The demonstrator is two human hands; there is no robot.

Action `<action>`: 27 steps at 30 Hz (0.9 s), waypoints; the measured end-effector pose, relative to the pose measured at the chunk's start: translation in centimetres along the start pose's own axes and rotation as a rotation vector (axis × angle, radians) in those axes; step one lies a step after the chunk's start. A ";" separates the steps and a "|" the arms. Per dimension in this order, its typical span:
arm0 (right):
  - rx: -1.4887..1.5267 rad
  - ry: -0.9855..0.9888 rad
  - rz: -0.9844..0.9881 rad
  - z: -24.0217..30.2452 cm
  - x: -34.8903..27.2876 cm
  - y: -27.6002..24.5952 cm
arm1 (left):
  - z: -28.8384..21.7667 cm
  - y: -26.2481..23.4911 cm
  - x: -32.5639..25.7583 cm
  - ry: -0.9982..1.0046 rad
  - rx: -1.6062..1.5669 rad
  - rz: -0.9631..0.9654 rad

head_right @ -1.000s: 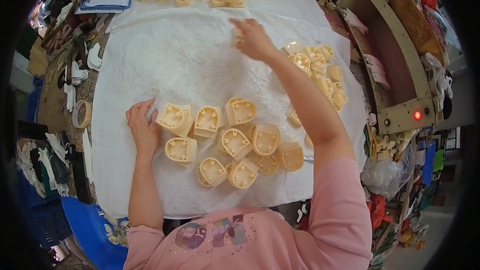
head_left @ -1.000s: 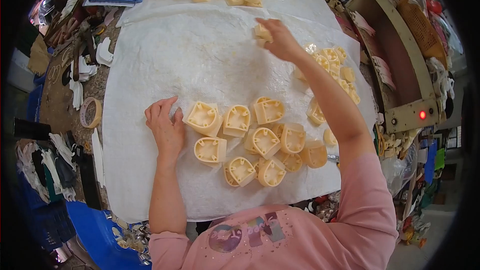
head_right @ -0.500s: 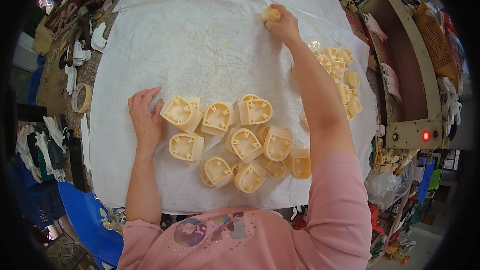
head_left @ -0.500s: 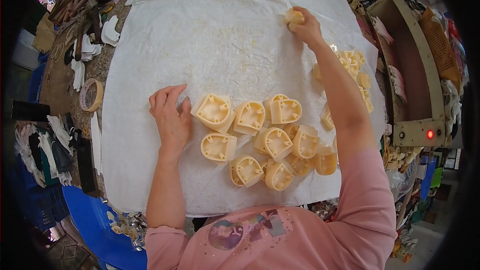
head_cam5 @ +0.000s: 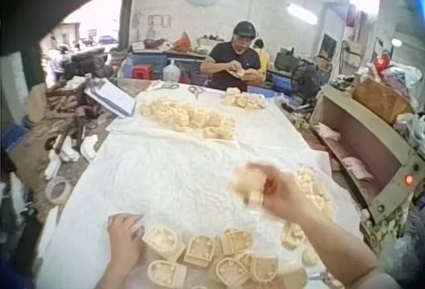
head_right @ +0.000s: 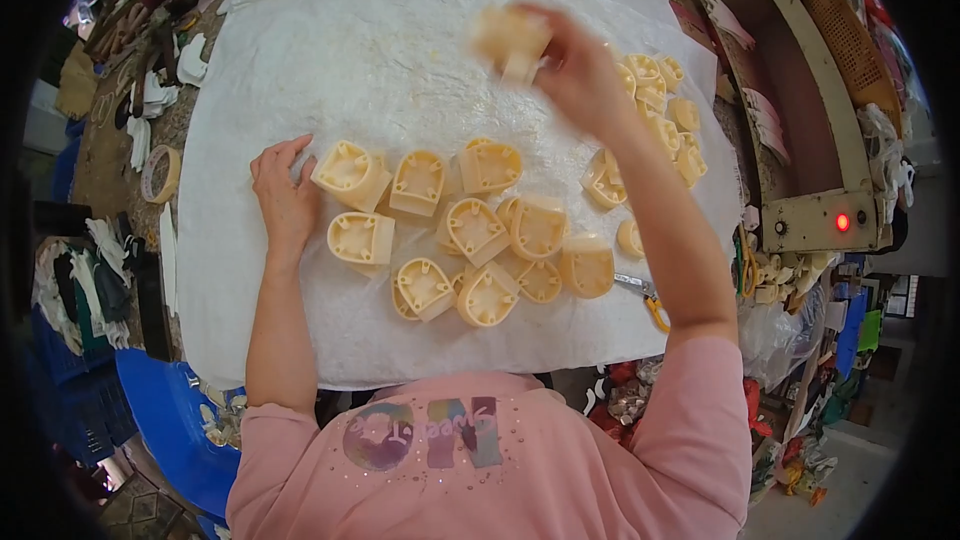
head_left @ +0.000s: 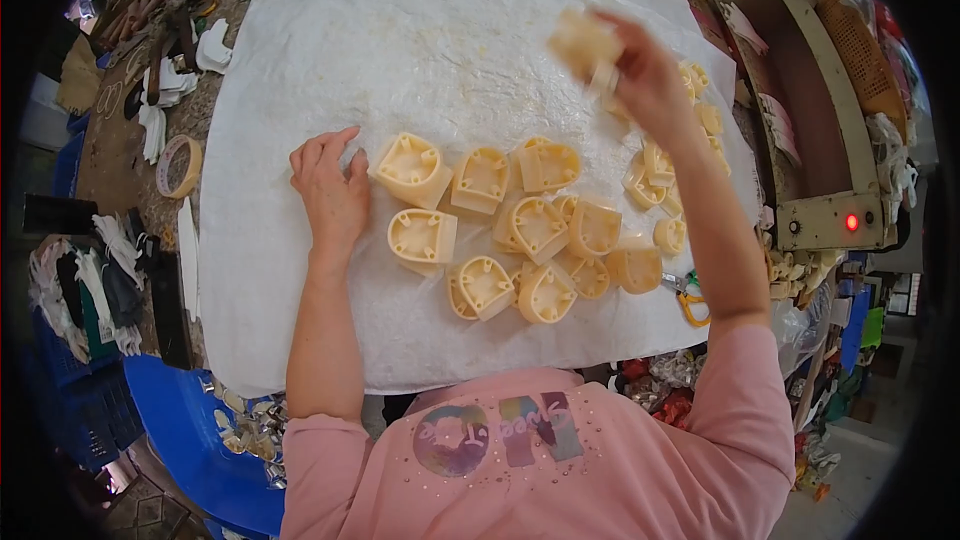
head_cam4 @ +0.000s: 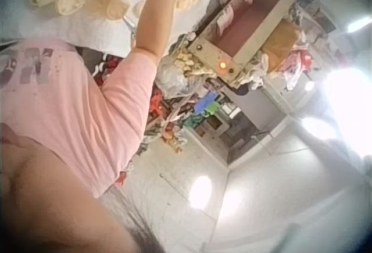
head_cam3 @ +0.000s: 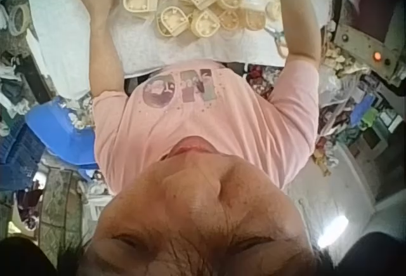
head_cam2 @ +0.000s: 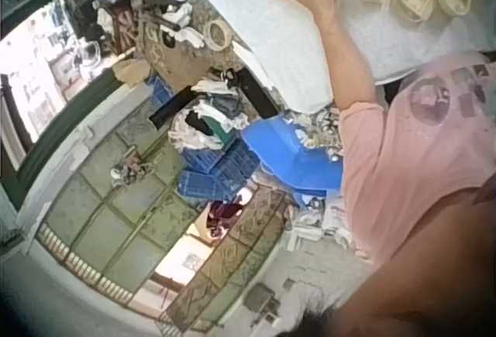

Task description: The worker is inspecting and organizing plastic or foam shoe sole components, occasionally using scissors to trim excess material.

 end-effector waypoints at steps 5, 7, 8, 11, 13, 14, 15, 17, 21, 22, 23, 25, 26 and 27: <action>-0.317 -0.261 0.427 7.1 -9.5 5.0 | 0.4 -0.4 -0.1 0.086 -0.004 -0.036; -0.294 0.084 0.637 8.7 -11.2 6.3 | 1.0 0.0 0.1 0.119 -0.016 -0.018; -0.158 0.362 0.733 8.9 -11.7 7.0 | 1.6 0.4 0.2 0.124 0.004 -0.017; -0.606 -0.546 0.382 5.9 -15.3 9.4 | 0.9 0.0 0.2 0.083 -0.020 -0.010; -0.612 -0.482 0.344 6.6 -16.0 9.4 | 0.5 0.2 0.2 0.089 -0.021 -0.008; -0.603 -0.431 0.325 6.8 -16.1 9.2 | 0.4 0.3 0.3 0.074 -0.011 -0.015; -0.608 -0.421 0.305 6.9 -16.3 9.3 | 0.5 0.2 0.2 0.094 -0.013 -0.007; -0.564 -0.390 0.171 7.0 -16.3 9.1 | 0.8 0.2 0.2 0.093 -0.012 -0.009; -0.410 -0.407 0.137 7.8 -16.4 7.6 | 0.4 -0.1 -0.1 -0.022 -0.151 -0.050; -0.446 -0.403 0.048 7.3 -16.4 6.7 | 0.7 0.0 0.0 -0.034 -0.186 -0.045; -0.482 -0.398 -0.040 6.7 -16.4 5.8 | 0.8 0.2 0.1 -0.021 -0.190 -0.036; -0.483 -0.284 -0.229 4.5 -16.8 2.8 | 1.3 0.2 0.1 -0.067 -0.293 -0.059; -0.521 -0.210 -0.261 3.3 -17.2 0.7 | 1.5 0.2 0.2 -0.059 -0.294 -0.053; -0.551 -0.140 -0.287 1.8 -17.8 -1.5 | 1.8 0.0 0.2 -0.069 -0.309 -0.068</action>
Point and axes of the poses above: each hand's wrist, its own x-axis towards the middle knuckle, its own y-axis out of the palm, z = x × y, the point moved 2 cm from there along x, towards the middle knuckle, and after that the axes turned 9 degrees about -x, right-handed, at the moved point
